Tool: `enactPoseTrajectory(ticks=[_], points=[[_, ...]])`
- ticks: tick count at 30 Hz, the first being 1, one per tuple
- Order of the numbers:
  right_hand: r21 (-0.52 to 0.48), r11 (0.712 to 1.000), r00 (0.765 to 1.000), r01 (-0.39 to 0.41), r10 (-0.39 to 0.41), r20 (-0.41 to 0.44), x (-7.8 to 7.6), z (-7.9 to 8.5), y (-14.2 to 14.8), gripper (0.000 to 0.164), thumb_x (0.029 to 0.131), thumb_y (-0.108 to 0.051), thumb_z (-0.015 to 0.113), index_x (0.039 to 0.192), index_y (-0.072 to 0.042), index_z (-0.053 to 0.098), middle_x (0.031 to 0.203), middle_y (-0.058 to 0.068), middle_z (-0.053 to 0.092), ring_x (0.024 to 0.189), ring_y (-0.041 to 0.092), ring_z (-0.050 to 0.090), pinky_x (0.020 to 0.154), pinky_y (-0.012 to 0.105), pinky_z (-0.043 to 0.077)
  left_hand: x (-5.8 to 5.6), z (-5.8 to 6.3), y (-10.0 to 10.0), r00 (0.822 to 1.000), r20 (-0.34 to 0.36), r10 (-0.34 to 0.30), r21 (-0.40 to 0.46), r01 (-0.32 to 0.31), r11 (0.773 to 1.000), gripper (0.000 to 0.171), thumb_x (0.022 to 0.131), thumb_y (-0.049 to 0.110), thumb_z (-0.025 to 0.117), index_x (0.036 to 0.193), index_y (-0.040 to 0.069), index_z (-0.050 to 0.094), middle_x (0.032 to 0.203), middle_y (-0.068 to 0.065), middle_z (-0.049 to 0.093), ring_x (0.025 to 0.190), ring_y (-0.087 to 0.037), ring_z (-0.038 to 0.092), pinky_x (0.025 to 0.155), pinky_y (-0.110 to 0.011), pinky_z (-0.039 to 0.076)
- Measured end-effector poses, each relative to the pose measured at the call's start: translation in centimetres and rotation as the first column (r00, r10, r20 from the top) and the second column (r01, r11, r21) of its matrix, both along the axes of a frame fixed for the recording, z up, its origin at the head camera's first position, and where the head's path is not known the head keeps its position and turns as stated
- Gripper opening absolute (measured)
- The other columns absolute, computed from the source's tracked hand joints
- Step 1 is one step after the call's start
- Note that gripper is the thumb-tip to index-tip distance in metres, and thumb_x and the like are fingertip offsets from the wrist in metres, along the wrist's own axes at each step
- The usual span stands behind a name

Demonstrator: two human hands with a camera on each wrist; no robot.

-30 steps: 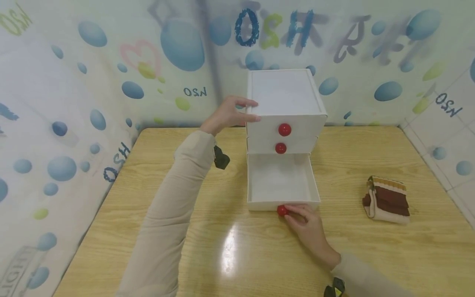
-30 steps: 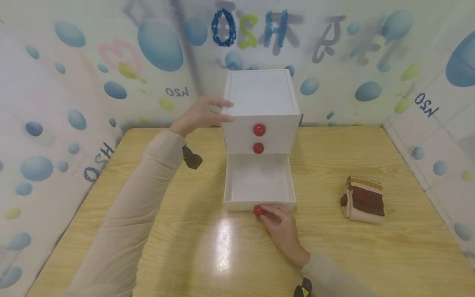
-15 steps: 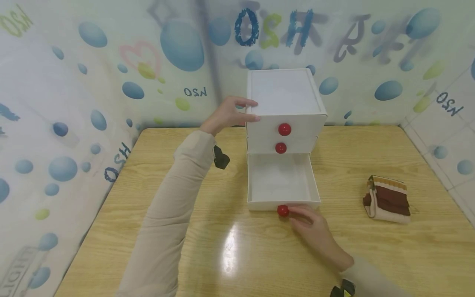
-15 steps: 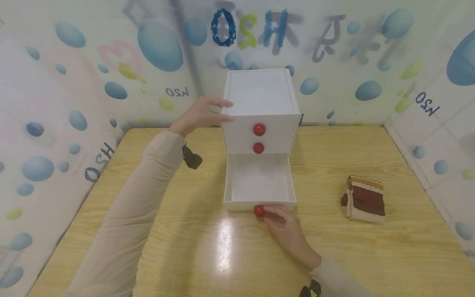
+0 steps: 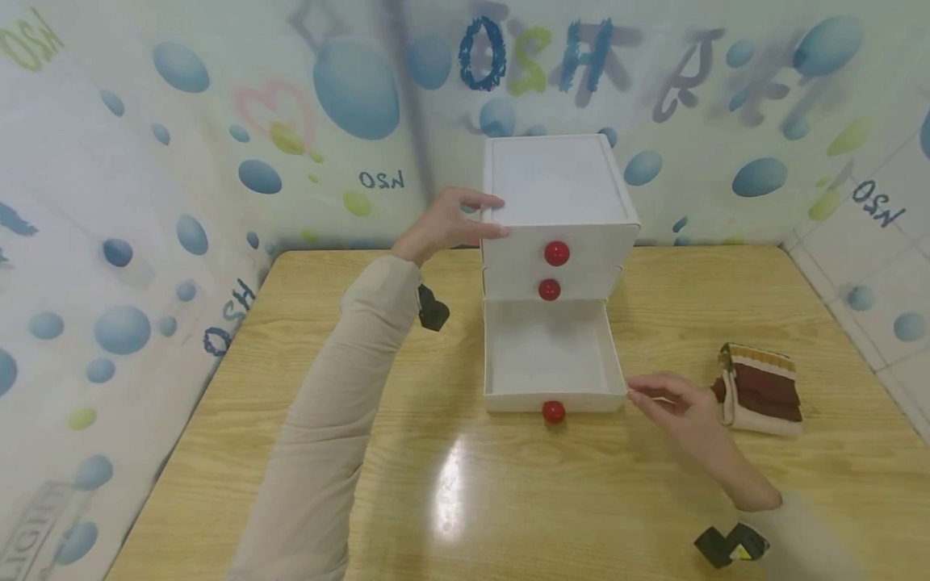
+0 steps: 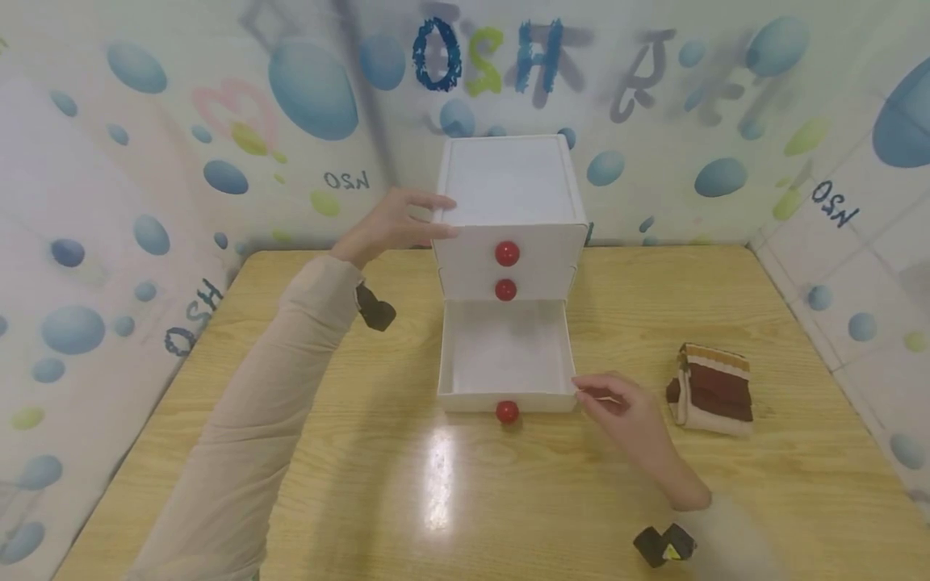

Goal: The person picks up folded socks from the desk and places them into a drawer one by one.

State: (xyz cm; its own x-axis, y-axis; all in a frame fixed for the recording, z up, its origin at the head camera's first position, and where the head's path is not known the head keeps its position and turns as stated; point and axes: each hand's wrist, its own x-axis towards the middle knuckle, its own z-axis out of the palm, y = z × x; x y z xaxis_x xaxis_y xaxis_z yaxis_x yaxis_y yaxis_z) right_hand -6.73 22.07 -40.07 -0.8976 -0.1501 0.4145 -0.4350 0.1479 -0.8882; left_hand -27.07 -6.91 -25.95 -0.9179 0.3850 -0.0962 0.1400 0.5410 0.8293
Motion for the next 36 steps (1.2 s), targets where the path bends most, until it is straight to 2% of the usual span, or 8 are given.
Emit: enactPoseTrajectory(ticks=[5,10,13,15,23,30,32,36], points=[[0.031,0.997,0.994,0.077,-0.080,0.077,-1.1,0.9,3.4,0.024,0.079,0.012,0.057,0.102,0.011,0.058,0.097,-0.004,0.064,0.085,0.005,0.060,0.070,0.015,0.049,0.0,0.0,0.0,1.000,0.003,0.009,-0.009,-0.009,1.000,0.056,0.072,0.030,0.074,0.122,0.017,0.054,0.121,-0.002,0.044,0.105,-0.015,0.044,0.073,-0.025,0.050],[0.128,0.978,0.952,0.165,-0.192,0.239,-2.0,1.7,7.0,0.029,0.086,-0.005,0.057,0.114,-0.001,0.057,0.095,-0.007,0.065,0.083,0.004,0.061,0.070,0.013,0.047,0.1,0.0,0.0,1.000,-0.007,0.004,-0.004,-0.004,1.000,0.054,0.072,0.029,0.073,0.122,0.016,0.054,0.119,-0.003,0.046,0.103,-0.016,0.045,0.073,-0.025,0.050],[0.215,0.948,0.922,0.234,-0.287,0.261,-2.4,2.3,8.5,0.027,0.086,-0.010,0.058,0.113,-0.010,0.059,0.088,-0.014,0.065,0.078,0.001,0.061,0.068,0.009,0.046,0.0,-0.1,0.0,1.000,-0.008,0.005,0.001,-0.005,1.000,0.054,0.072,0.029,0.073,0.121,0.015,0.055,0.118,-0.003,0.046,0.103,-0.016,0.046,0.073,-0.025,0.050],[0.211,0.941,0.908,0.264,-0.316,0.275,-2.7,2.4,9.5,0.026,0.086,-0.009,0.058,0.111,-0.013,0.060,0.087,-0.017,0.065,0.076,-0.001,0.061,0.068,0.007,0.045,0.0,-0.1,0.0,1.000,-0.005,0.005,0.003,-0.005,1.000,0.055,0.072,0.029,0.073,0.122,0.015,0.054,0.119,-0.003,0.045,0.103,-0.016,0.046,0.073,-0.025,0.050],[0.221,0.931,0.871,0.291,-0.353,0.341,-4.1,0.0,14.4,0.035,0.086,-0.017,0.058,0.121,-0.013,0.054,0.100,-0.022,0.057,0.080,-0.003,0.059,0.067,0.007,0.045,-0.1,-0.1,0.0,1.000,0.002,0.014,0.003,-0.014,1.000,0.055,0.072,0.029,0.074,0.122,0.015,0.054,0.119,-0.003,0.045,0.099,-0.016,0.049,0.072,-0.025,0.051],[0.465,0.830,0.809,0.308,-0.485,0.331,-4.4,-2.3,17.5,0.049,0.085,-0.035,0.057,0.129,-0.017,0.047,0.100,-0.030,0.044,0.085,-0.013,0.040,0.059,0.006,0.037,-0.1,-0.2,0.0,1.000,0.004,0.004,0.003,-0.004,1.000,0.056,0.071,0.030,0.074,0.121,0.017,0.054,0.120,-0.003,0.044,0.100,-0.015,0.049,0.074,-0.026,0.050],[0.472,0.829,0.801,0.301,-0.488,0.347,-4.2,-2.4,17.7,0.049,0.085,-0.035,0.057,0.130,-0.017,0.046,0.099,-0.031,0.043,0.086,-0.013,0.037,0.059,0.005,0.036,-0.1,-0.2,0.0,1.000,0.007,0.002,0.001,-0.002,1.000,0.056,0.071,0.031,0.074,0.122,0.017,0.054,0.121,-0.003,0.044,0.100,-0.015,0.049,0.074,-0.026,0.050],[0.484,0.833,0.812,0.267,-0.465,0.352,-3.9,-2.1,17.6,0.050,0.086,-0.035,0.056,0.130,-0.016,0.045,0.102,-0.031,0.040,0.091,-0.013,0.035,0.061,0.003,0.033,-0.1,-0.2,-0.1,1.000,0.008,0.005,-0.002,-0.005,1.000,0.057,0.071,0.031,0.074,0.122,0.017,0.054,0.123,-0.003,0.043,0.099,-0.015,0.051,0.074,-0.026,0.050]])
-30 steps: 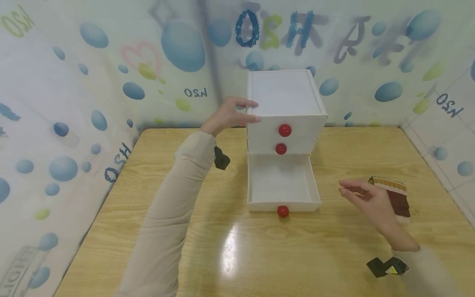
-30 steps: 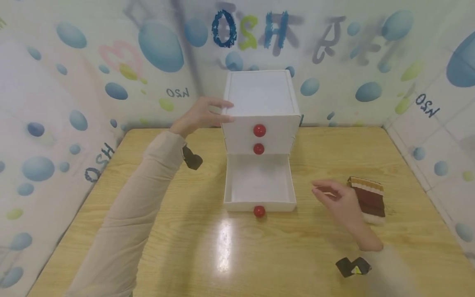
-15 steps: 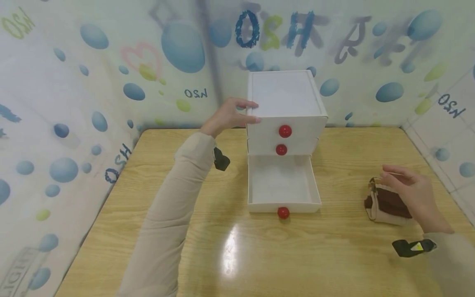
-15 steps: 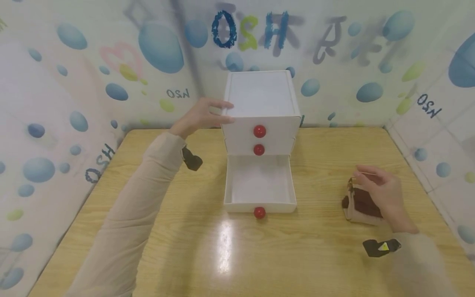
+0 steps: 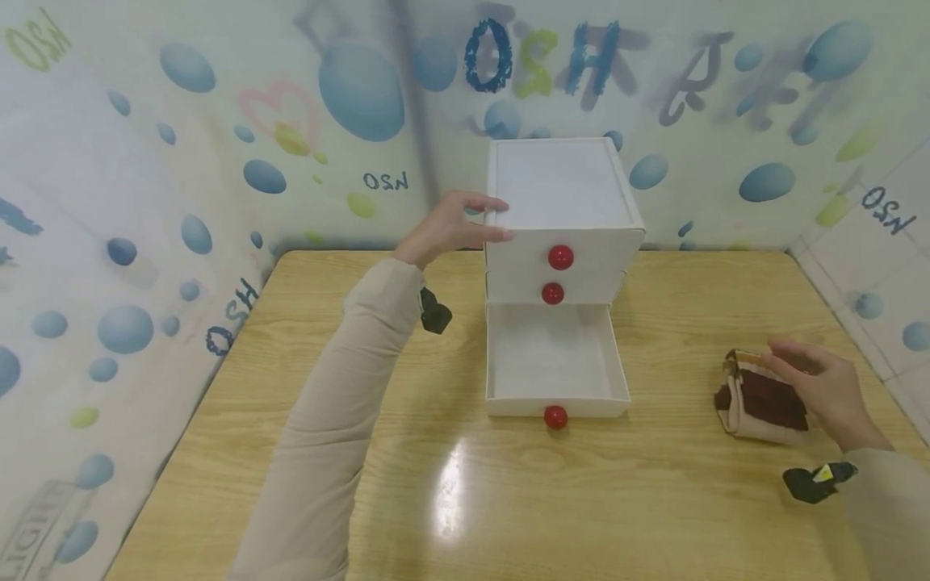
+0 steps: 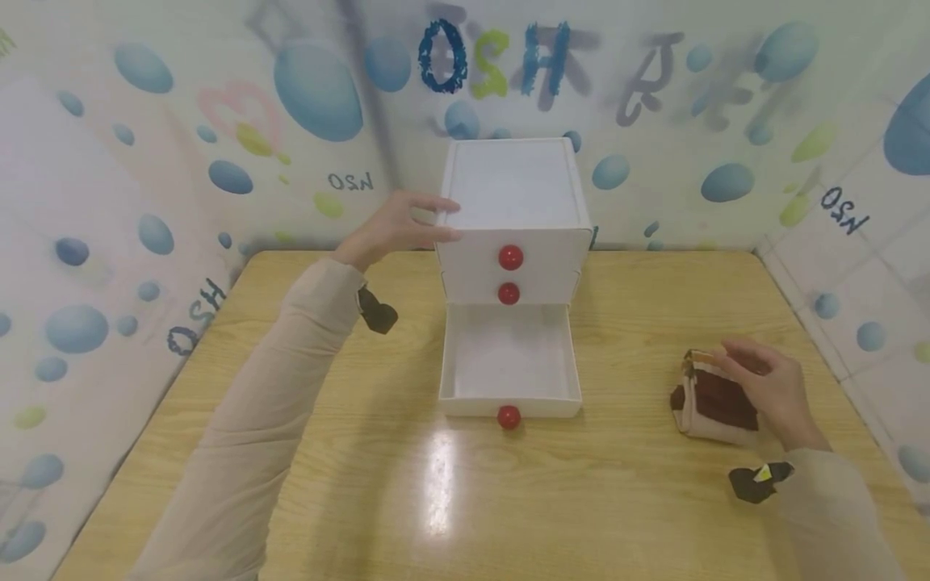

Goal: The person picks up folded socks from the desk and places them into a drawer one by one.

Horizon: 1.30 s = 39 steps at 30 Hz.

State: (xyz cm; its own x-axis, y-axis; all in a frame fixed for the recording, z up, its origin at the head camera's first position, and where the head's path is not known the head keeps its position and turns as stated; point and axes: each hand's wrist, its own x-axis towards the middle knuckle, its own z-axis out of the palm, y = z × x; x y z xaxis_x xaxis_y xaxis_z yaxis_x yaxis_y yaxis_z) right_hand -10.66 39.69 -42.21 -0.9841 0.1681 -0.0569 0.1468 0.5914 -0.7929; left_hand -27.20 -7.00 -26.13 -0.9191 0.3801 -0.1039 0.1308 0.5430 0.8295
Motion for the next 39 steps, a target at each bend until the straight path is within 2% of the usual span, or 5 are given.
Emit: enactPoseTrajectory(ticks=[11,18,24,32,39], points=[[0.031,0.999,0.999,-0.010,0.008,0.054,-0.3,-0.8,0.9,0.054,0.086,-0.037,0.055,0.134,-0.020,0.039,0.121,-0.024,0.037,0.106,-0.004,0.036,0.079,0.020,0.042,0.1,0.1,0.0,1.000,-0.004,-0.010,0.004,0.010,1.000,0.056,0.072,0.030,0.074,0.122,0.017,0.054,0.122,-0.003,0.044,0.101,-0.015,0.049,0.073,-0.025,0.051],[0.004,0.998,0.996,-0.055,0.055,0.071,0.1,-1.2,1.3,0.055,0.087,-0.034,0.054,0.137,-0.022,0.033,0.131,-0.024,0.027,0.122,0.005,0.025,0.067,0.001,0.031,0.0,0.0,0.0,1.000,-0.010,-0.001,-0.008,0.001,1.000,0.056,0.071,0.031,0.074,0.122,0.017,0.054,0.123,-0.003,0.044,0.102,-0.016,0.048,0.072,-0.025,0.051],[-0.045,0.995,0.985,-0.086,0.091,0.145,0.0,-1.8,1.7,0.062,0.088,-0.037,0.052,0.141,-0.018,0.024,0.142,-0.012,0.013,0.130,0.035,0.007,0.102,0.050,0.020,0.1,0.1,0.0,1.000,-0.016,-0.009,0.013,0.009,1.000,0.056,0.071,0.030,0.074,0.121,0.016,0.055,0.123,-0.003,0.044,0.107,-0.017,0.044,0.072,-0.025,0.051],[-0.068,0.991,0.966,-0.112,0.125,0.227,-0.3,-1.7,1.7,0.068,0.088,-0.038,0.052,0.143,-0.020,0.014,0.142,0.027,-0.005,0.122,0.053,0.002,0.089,0.067,0.019,0.0,0.0,0.2,1.000,-0.009,0.002,0.001,-0.002,1.000,0.056,0.071,0.029,0.074,0.122,0.016,0.054,0.121,-0.004,0.044,0.103,-0.016,0.047,0.072,-0.024,0.051],[-0.062,0.989,0.957,-0.132,0.144,0.253,-0.7,-1.8,1.6,0.073,0.088,-0.039,0.051,0.143,-0.015,0.011,0.139,0.032,-0.006,0.121,0.054,0.001,0.088,0.068,0.020,0.0,0.0,0.1,1.000,-0.008,0.001,0.003,-0.001,1.000,0.056,0.071,0.030,0.074,0.122,0.016,0.054,0.121,-0.003,0.044,0.102,-0.015,0.047,0.072,-0.025,0.051]])
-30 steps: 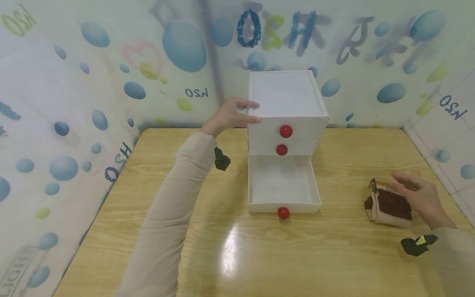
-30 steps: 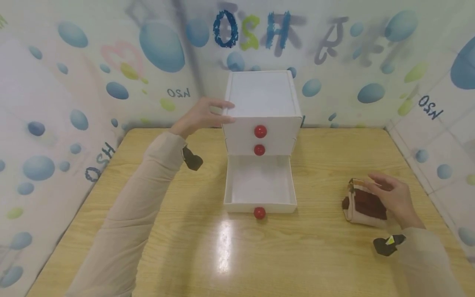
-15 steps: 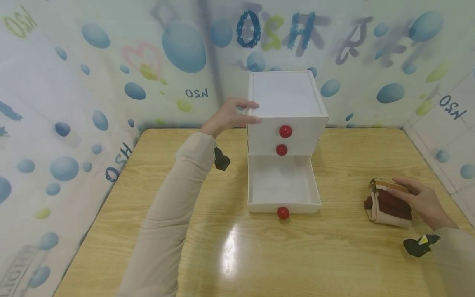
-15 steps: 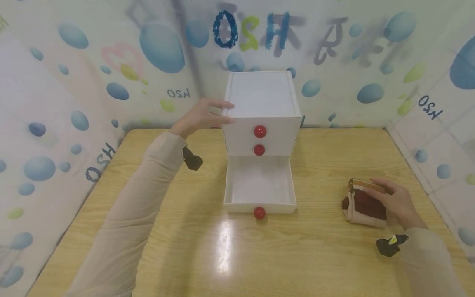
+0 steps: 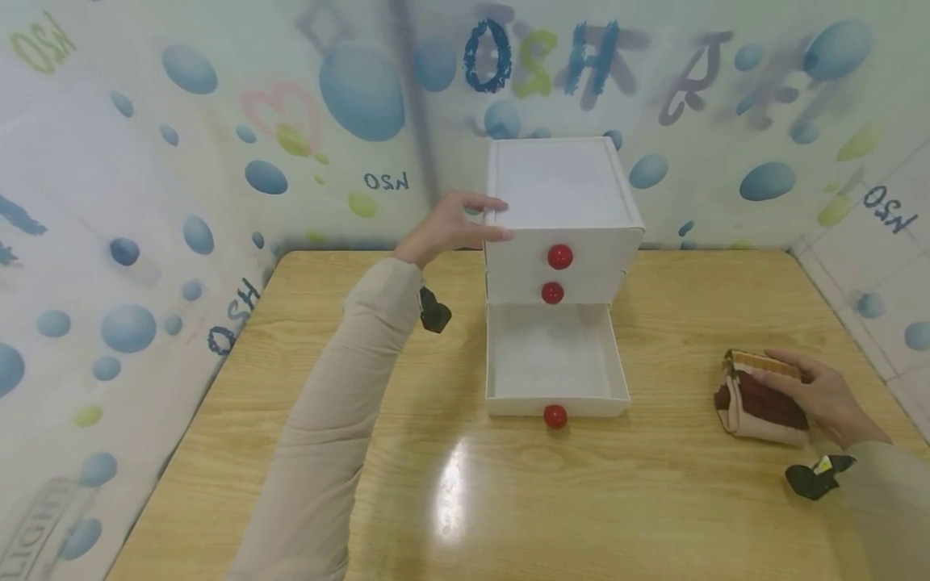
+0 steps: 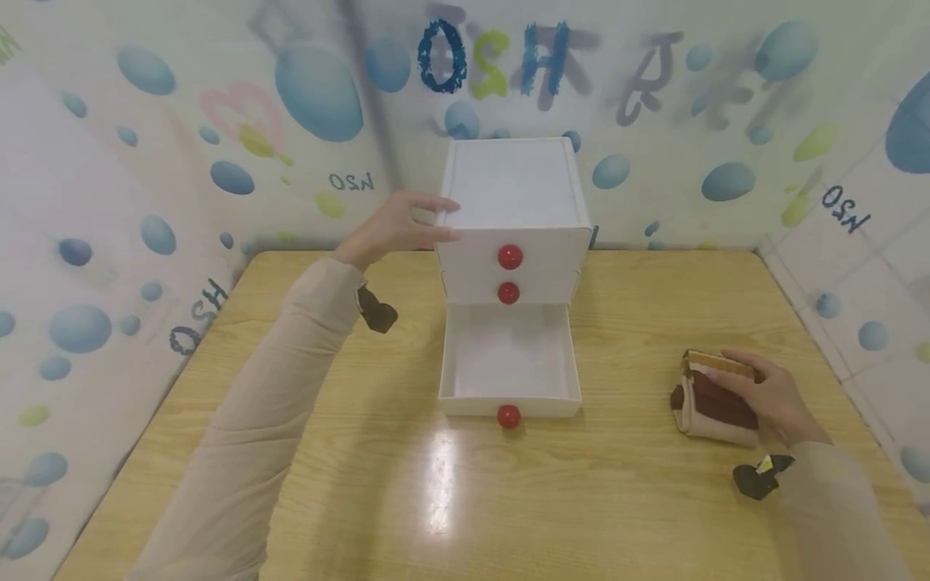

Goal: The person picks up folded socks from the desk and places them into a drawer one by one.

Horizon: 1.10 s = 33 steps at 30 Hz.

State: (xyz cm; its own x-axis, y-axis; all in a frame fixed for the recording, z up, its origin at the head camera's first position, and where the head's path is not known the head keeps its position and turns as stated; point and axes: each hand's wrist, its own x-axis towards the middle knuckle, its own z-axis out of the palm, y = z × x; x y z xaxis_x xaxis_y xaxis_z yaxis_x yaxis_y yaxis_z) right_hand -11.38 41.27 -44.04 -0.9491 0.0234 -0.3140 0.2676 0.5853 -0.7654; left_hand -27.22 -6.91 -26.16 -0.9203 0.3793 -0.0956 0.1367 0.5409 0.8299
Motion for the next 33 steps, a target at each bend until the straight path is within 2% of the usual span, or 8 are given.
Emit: enactPoseTrajectory(ticks=[13,17,20,22,25,27,30,33], points=[[0.066,0.997,0.998,-0.048,0.050,-0.025,-0.08,-0.05,-0.05,0.074,0.089,-0.036,0.050,0.140,0.000,0.010,0.135,0.040,0.004,0.116,0.057,0.013,0.083,0.064,0.027,0.10,0.03,0.00,1.000,-0.001,-0.006,0.003,0.006,1.000,0.056,0.071,0.029,0.074,0.122,0.016,0.054,0.120,-0.003,0.044,0.103,-0.016,0.047,0.073,-0.025,0.051],[0.096,0.994,0.998,-0.049,0.053,-0.039,-0.04,-0.08,-0.03,0.073,0.089,-0.036,0.050,0.139,0.002,0.012,0.132,0.041,0.013,0.113,0.053,0.024,0.075,0.039,0.045,0.13,0.08,-0.01,1.000,-0.008,-0.006,-0.010,0.006,1.000,0.056,0.072,0.030,0.074,0.122,0.016,0.053,0.121,-0.003,0.044,0.104,-0.016,0.046,0.073,-0.025,0.051],[0.109,0.993,0.998,-0.040,0.046,-0.051,0.01,-0.10,-0.08,0.073,0.089,-0.036,0.051,0.139,0.003,0.015,0.128,0.041,0.021,0.107,0.049,0.032,0.060,0.018,0.042,0.11,0.07,-0.01,1.000,-0.010,-0.009,-0.008,0.009,1.000,0.056,0.072,0.030,0.073,0.123,0.016,0.053,0.121,-0.003,0.044,0.105,-0.017,0.046,0.073,-0.025,0.051],[0.106,0.994,0.998,-0.033,0.039,-0.056,0.02,-0.07,-0.13,0.073,0.088,-0.036,0.052,0.138,0.003,0.015,0.127,0.041,0.022,0.105,0.048,0.032,0.057,0.014,0.040,0.10,0.07,-0.02,1.000,-0.006,-0.010,-0.006,0.010,1.000,0.056,0.072,0.030,0.073,0.123,0.016,0.053,0.121,-0.003,0.043,0.105,-0.017,0.045,0.073,-0.025,0.051],[0.105,0.994,0.998,-0.030,0.036,-0.055,0.01,0.03,-0.18,0.074,0.088,-0.036,0.052,0.139,0.002,0.015,0.129,0.042,0.018,0.108,0.051,0.029,0.064,0.023,0.044,0.09,0.07,-0.02,1.000,-0.002,-0.012,-0.003,0.012,1.000,0.056,0.072,0.030,0.073,0.123,0.016,0.053,0.122,-0.003,0.043,0.106,-0.017,0.044,0.073,-0.025,0.050],[0.109,0.994,0.998,-0.034,0.039,-0.051,0.04,0.09,-0.24,0.074,0.089,-0.037,0.051,0.138,0.003,0.013,0.129,0.043,0.015,0.110,0.053,0.026,0.071,0.037,0.044,0.13,0.09,-0.03,1.000,-0.002,-0.012,0.000,0.012,1.000,0.056,0.072,0.030,0.073,0.123,0.016,0.053,0.122,-0.003,0.043,0.106,-0.017,0.044,0.073,-0.024,0.050],[0.111,0.993,0.998,-0.034,0.040,-0.050,0.20,0.23,-0.43,0.075,0.089,-0.036,0.050,0.138,0.005,0.011,0.129,0.045,0.012,0.111,0.056,0.022,0.078,0.058,0.035,0.17,0.11,-0.04,1.000,-0.004,-0.012,0.001,0.012,1.000,0.056,0.072,0.030,0.073,0.122,0.015,0.054,0.122,-0.003,0.044,0.107,-0.017,0.044,0.073,-0.024,0.050],[0.107,0.994,0.998,-0.026,0.031,-0.049,0.38,0.34,-0.63,0.076,0.089,-0.036,0.050,0.137,0.006,0.010,0.129,0.045,0.011,0.112,0.056,0.021,0.080,0.062,0.032,0.22,0.15,-0.05,1.000,-0.010,-0.014,-0.004,0.014,1.000,0.056,0.072,0.030,0.073,0.122,0.015,0.053,0.122,-0.003,0.044,0.106,-0.017,0.044,0.073,-0.024,0.050]])
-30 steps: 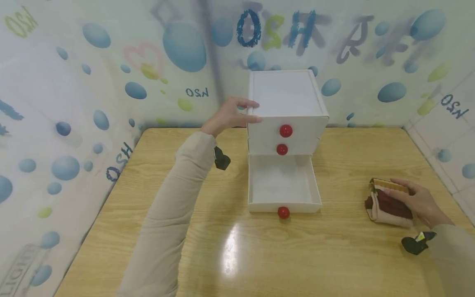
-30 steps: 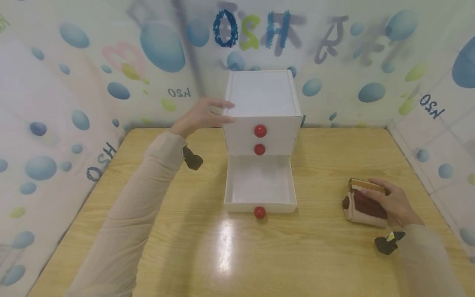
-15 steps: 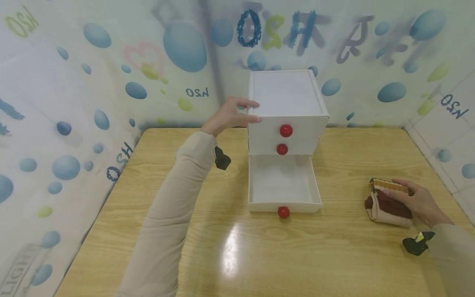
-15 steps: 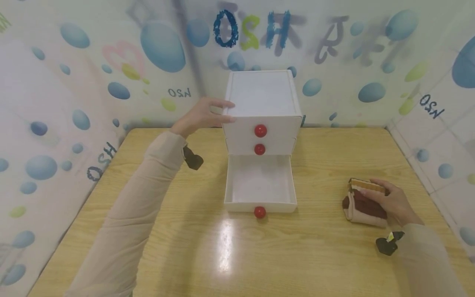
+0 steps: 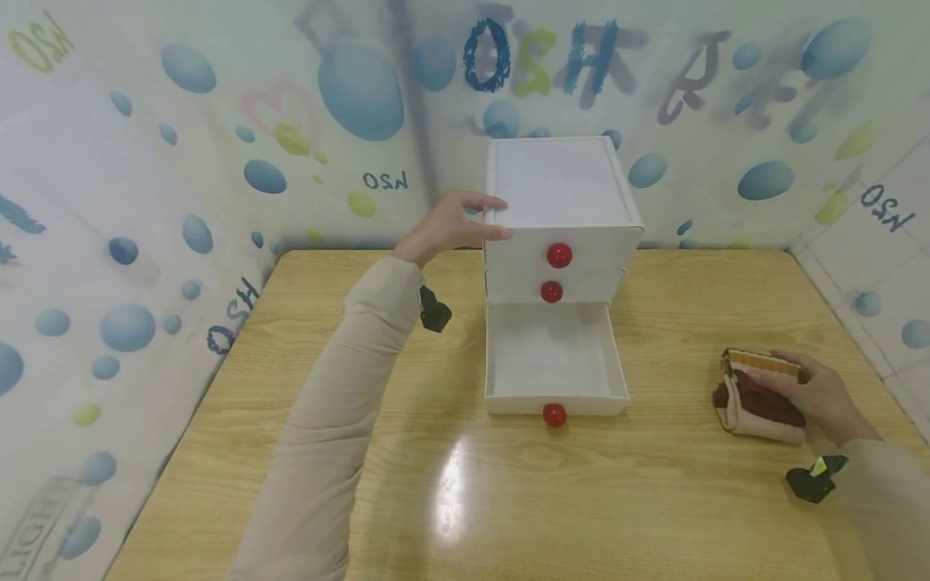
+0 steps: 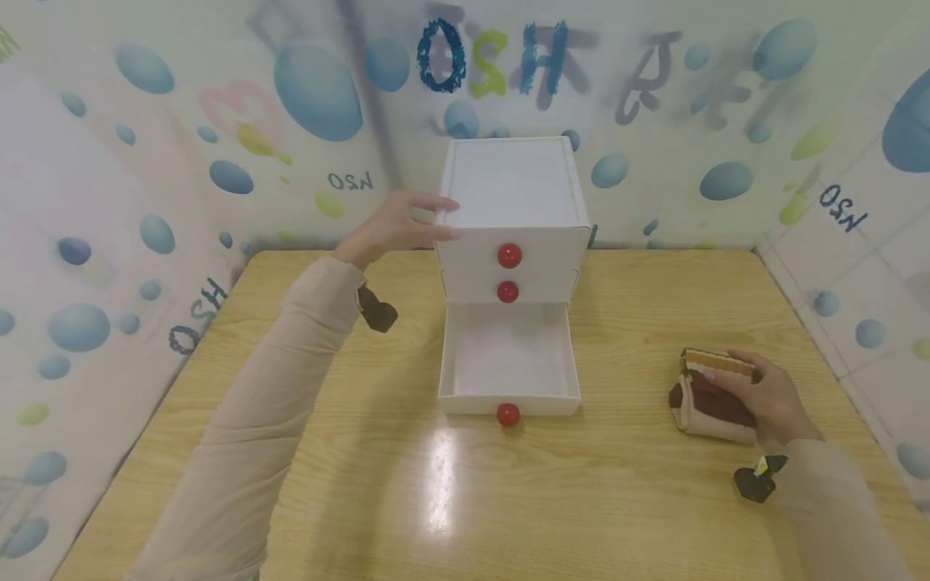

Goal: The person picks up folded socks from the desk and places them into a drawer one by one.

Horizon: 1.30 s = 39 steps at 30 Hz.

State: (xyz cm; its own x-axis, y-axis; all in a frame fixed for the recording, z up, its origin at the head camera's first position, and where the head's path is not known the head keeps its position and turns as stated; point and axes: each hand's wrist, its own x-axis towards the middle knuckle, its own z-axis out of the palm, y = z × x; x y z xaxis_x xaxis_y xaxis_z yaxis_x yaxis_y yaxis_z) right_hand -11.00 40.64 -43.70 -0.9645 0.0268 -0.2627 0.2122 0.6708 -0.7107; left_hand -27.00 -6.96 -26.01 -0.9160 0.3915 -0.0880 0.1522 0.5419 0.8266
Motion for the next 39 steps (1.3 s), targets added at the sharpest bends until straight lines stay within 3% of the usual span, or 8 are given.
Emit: enactPoseTrajectory(ticks=[5,16,21,27,33,39], points=[[0.020,1.000,1.000,0.007,-0.007,-0.015,0.14,0.02,-0.09,0.074,0.090,-0.035,0.049,0.137,0.007,0.011,0.126,0.045,0.017,0.109,0.053,0.027,0.074,0.050,0.041,0.02,0.05,0.02,1.000,-0.003,0.002,-0.003,-0.002,1.000,0.055,0.073,0.030,0.073,0.123,0.015,0.053,0.121,-0.003,0.044,0.106,-0.016,0.044,0.073,-0.025,0.050],[0.051,0.999,0.997,0.003,0.001,-0.083,0.19,0.21,-0.33,0.073,0.089,-0.033,0.052,0.137,0.007,0.014,0.130,0.042,0.016,0.104,0.052,0.033,0.064,0.035,0.045,0.06,0.09,-0.05,1.000,0.009,0.003,0.005,-0.003,1.000,0.056,0.073,0.029,0.073,0.123,0.015,0.053,0.123,-0.003,0.043,0.107,-0.017,0.044,0.073,-0.025,0.050],[0.074,0.997,0.993,-0.014,0.022,-0.117,0.36,0.34,-0.57,0.070,0.090,-0.031,0.050,0.136,0.008,0.014,0.132,0.041,0.013,0.103,0.057,0.032,0.071,0.057,0.040,0.08,0.06,-0.11,1.000,0.007,-0.005,0.020,0.005,1.000,0.056,0.073,0.030,0.073,0.123,0.015,0.053,0.122,-0.004,0.043,0.107,-0.016,0.044,0.073,-0.023,0.050],[0.109,0.994,0.986,-0.028,0.045,-0.158,0.55,0.46,-0.52,0.067,0.091,-0.029,0.050,0.136,0.007,0.016,0.127,0.043,0.018,0.100,0.059,0.032,0.070,0.062,0.038,0.14,0.07,-0.13,1.000,0.006,-0.011,0.024,0.011,1.000,0.056,0.073,0.031,0.073,0.123,0.015,0.053,0.122,-0.004,0.043,0.107,-0.016,0.043,0.073,-0.023,0.050],[0.112,0.993,0.983,-0.037,0.056,-0.173,0.61,0.78,-0.52,0.064,0.091,-0.027,0.049,0.137,0.006,0.017,0.127,0.042,0.020,0.097,0.059,0.035,0.061,0.042,0.048,0.06,0.00,-0.11,1.000,0.012,-0.007,0.022,0.007,1.000,0.057,0.072,0.031,0.073,0.123,0.015,0.053,0.122,-0.004,0.043,0.106,-0.017,0.044,0.073,-0.023,0.050],[0.092,0.994,0.979,-0.055,0.072,-0.191,0.81,0.70,-0.48,0.062,0.092,-0.024,0.047,0.138,0.004,0.015,0.127,0.042,0.020,0.097,0.058,0.036,0.055,0.021,0.044,0.07,0.01,-0.09,1.000,0.011,0.000,0.010,0.000,1.000,0.056,0.072,0.030,0.073,0.123,0.016,0.053,0.124,-0.003,0.041,0.107,-0.017,0.043,0.073,-0.024,0.050]])
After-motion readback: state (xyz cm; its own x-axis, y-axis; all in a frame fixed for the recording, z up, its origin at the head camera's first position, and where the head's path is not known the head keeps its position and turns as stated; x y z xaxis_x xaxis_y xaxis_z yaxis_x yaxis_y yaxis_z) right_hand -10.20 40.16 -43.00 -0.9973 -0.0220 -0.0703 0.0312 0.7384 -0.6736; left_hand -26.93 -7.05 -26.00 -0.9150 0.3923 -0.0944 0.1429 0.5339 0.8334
